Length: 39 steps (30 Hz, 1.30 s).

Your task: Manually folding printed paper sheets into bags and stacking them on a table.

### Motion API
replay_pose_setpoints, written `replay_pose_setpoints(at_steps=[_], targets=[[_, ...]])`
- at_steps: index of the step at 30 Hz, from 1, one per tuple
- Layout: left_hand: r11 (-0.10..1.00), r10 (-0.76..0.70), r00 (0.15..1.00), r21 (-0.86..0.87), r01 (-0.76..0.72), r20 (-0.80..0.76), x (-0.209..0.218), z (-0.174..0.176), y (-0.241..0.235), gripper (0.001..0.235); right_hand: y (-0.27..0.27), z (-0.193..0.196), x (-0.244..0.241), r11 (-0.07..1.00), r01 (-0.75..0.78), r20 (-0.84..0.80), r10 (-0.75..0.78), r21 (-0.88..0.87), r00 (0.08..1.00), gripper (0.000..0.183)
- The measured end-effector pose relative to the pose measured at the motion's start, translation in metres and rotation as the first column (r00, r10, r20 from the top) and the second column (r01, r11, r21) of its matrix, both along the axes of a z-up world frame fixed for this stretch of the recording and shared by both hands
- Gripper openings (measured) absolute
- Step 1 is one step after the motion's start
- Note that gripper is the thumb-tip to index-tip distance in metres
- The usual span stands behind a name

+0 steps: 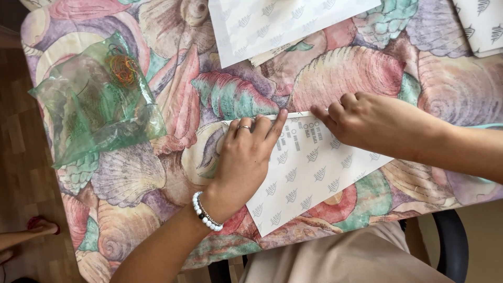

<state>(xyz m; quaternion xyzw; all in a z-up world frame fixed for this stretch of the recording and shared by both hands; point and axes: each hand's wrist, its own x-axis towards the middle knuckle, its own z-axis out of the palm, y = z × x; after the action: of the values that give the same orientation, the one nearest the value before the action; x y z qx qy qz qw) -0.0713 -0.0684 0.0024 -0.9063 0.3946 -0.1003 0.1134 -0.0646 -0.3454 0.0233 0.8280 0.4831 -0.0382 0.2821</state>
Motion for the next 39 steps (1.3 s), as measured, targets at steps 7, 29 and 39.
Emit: replay_pose_setpoints(at_steps=[7, 29, 39], targets=[[0.999, 0.035, 0.999, 0.025, -0.036, 0.009, -0.002, -0.004, -0.001, 0.071, 0.003, -0.001, 0.003, 1.0, 0.026, -0.029, -0.026, 0.006, 0.999, 0.081], [0.999, 0.041, 0.999, 0.015, -0.041, 0.025, -0.005, -0.003, -0.013, 0.071, -0.001, -0.006, -0.008, 0.999, 0.007, 0.037, -0.006, -0.039, 0.999, 0.075], [0.998, 0.052, 0.998, 0.029, -0.053, 0.026, -0.003, -0.002, -0.026, 0.058, -0.024, -0.009, -0.006, 0.927, 0.162, -0.134, -0.123, 0.338, 0.983, 0.064]])
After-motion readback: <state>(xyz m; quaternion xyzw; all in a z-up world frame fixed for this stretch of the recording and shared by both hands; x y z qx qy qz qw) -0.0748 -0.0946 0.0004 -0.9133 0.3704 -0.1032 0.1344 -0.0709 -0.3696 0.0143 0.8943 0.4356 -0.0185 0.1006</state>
